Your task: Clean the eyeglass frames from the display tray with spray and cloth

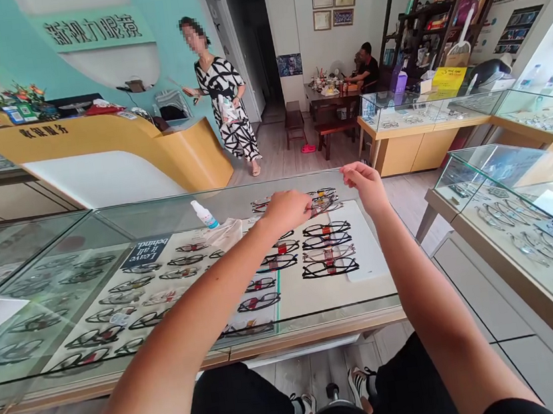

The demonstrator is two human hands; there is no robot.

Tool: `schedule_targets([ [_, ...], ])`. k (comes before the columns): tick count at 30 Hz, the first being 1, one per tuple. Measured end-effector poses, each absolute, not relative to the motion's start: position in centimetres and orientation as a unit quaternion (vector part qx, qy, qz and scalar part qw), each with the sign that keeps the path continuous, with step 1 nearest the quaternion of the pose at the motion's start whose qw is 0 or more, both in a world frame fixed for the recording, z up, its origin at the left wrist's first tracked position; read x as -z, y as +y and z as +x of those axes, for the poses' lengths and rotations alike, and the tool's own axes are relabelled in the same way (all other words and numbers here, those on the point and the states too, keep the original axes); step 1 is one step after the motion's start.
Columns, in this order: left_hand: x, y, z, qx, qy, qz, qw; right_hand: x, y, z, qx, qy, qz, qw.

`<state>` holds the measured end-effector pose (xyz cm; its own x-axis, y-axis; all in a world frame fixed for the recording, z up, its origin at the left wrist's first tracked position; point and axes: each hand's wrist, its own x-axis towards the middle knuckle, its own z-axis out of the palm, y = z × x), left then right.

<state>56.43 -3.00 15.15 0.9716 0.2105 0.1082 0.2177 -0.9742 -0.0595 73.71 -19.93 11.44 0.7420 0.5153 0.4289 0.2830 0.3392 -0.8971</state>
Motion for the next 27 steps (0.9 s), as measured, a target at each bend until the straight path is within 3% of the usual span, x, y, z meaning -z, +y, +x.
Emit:
schedule_targets([
  [15,-12.7,-5.1,61.3,-0.026,-0.066,-0.995,0.072,-11.1,-19.7,73.6,-0.161,-0.461,-0.575,0.656],
  [27,-11.6,-3.7,60.1,0.044,-0.104,-0.992,-0.055,-10.7,-19.5,73.8,-0.154,-0.497,-0.579,0.627],
])
